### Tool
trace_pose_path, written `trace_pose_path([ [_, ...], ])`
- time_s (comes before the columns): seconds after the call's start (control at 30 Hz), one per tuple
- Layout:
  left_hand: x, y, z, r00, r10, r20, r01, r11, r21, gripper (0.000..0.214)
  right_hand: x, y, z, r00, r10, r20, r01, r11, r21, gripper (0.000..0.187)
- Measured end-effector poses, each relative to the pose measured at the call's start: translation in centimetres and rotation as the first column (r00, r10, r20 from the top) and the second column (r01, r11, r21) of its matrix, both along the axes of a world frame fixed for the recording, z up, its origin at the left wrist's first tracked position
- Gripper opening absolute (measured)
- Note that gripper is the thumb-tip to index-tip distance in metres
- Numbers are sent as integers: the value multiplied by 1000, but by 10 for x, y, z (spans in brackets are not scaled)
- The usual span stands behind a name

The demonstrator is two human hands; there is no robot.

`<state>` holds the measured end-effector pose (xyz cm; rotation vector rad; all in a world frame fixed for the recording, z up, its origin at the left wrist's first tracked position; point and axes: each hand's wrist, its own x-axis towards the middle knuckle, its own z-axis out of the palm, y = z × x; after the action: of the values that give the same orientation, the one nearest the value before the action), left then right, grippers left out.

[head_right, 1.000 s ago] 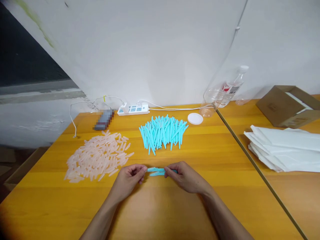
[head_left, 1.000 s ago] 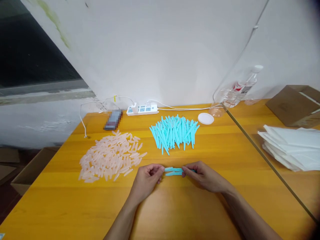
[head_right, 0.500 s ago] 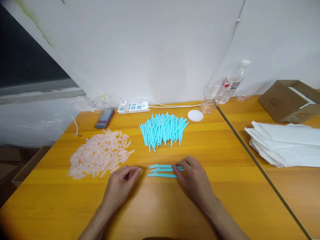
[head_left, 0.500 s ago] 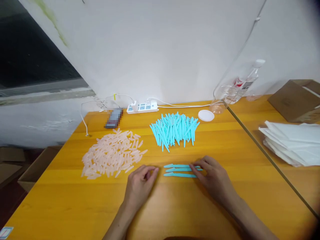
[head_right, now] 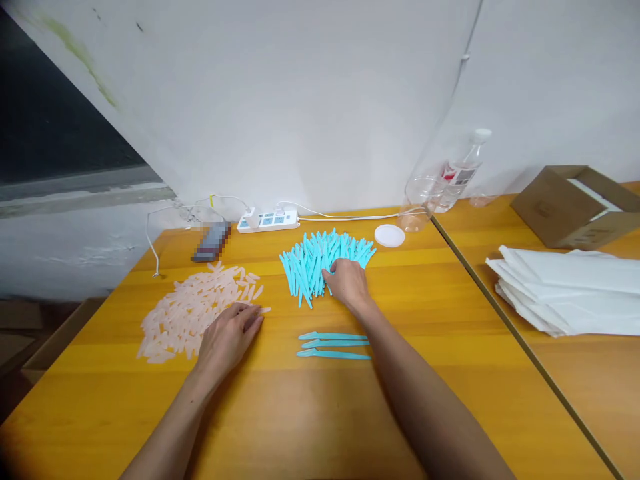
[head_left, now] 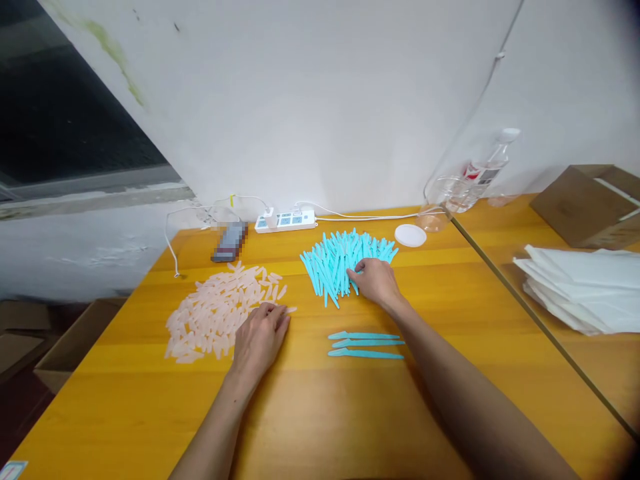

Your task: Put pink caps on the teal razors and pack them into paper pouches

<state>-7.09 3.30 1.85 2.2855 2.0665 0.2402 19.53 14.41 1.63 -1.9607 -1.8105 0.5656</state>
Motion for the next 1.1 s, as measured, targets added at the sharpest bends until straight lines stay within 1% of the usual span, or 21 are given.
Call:
trace_pose_path([
  [0.07,-2,4,0,999,-36,7,36,999,6,27,1,3,-1,999,-1,-52,0,1000,-18,20],
  [0.17,-6,9,2,995,-85,46,84,996,21,31,6,0,1,993,-7,-121,5,1000,-16,21],
  [0.23,-7,10,3,988,-107,110,103,994,39,32,12,-9,4,967,17,-255,-16,1000,4,23],
  [0.27,-7,10,4,980,-111,163,105,993,46,32,15,-16,5,928,42,-370,-43,999,7,24],
  [0.3,-7,8,4,967,-109,232,102,994,42,32,18,-23,7,862,71,-501,-83,997,-2,25],
  [0.37,-2,5,3,911,-91,402,99,995,0,29,25,-41,9,688,103,-718,-195,980,-46,30],
  [0.4,1,2,3,880,-82,469,108,994,-30,27,28,-50,10,629,103,-771,-256,963,-80,31],
  [0.43,5,0,2,861,-79,502,124,991,-57,27,31,-59,10,601,103,-793,-307,945,-110,32],
  [0.5,15,-5,2,890,-108,443,167,981,-98,31,37,-72,8,621,119,-775,-362,920,-150,28],
  [0.6,28,-8,7,971,-148,186,176,973,-149,28,42,-81,1,666,175,-725,-404,902,-153,23],
  [0.63,30,-8,9,976,-149,158,173,973,-154,26,42,-82,-1,668,188,-720,-420,894,-155,22],
  [0.67,32,-7,11,973,-139,184,168,974,-152,24,43,-82,-3,665,194,-722,-434,887,-161,22],
  [0.7,32,-5,13,956,-114,270,158,976,-149,21,43,-83,-5,659,195,-726,-446,879,-169,22],
  [0.73,33,-3,14,911,-70,407,144,977,-155,18,43,-83,-6,655,194,-730,-458,871,-180,23],
  [0.77,33,-1,14,824,-2,567,123,977,-174,18,43,-83,-6,655,193,-731,-468,863,-192,25],
  [0.8,33,1,13,693,83,716,95,974,-205,23,43,-83,-5,655,196,-730,-482,852,-204,27],
  [0.83,34,3,12,533,172,828,68,967,-244,30,43,-84,-4,656,205,-726,-499,840,-214,30],
  [0.9,37,4,7,225,308,924,30,946,-323,40,43,-85,-1,656,235,-717,-536,814,-224,35],
  [0.93,39,4,4,114,348,930,17,936,-352,42,43,-86,1,657,254,-710,-549,807,-219,39],
  [1.0,45,2,-2,-24,392,920,3,920,-392,47,42,-88,4,665,296,-686,-555,810,-189,46],
  [1.1,53,-1,-8,-116,407,906,-26,910,-413,50,40,-90,4,714,359,-601,-509,855,-94,48],
])
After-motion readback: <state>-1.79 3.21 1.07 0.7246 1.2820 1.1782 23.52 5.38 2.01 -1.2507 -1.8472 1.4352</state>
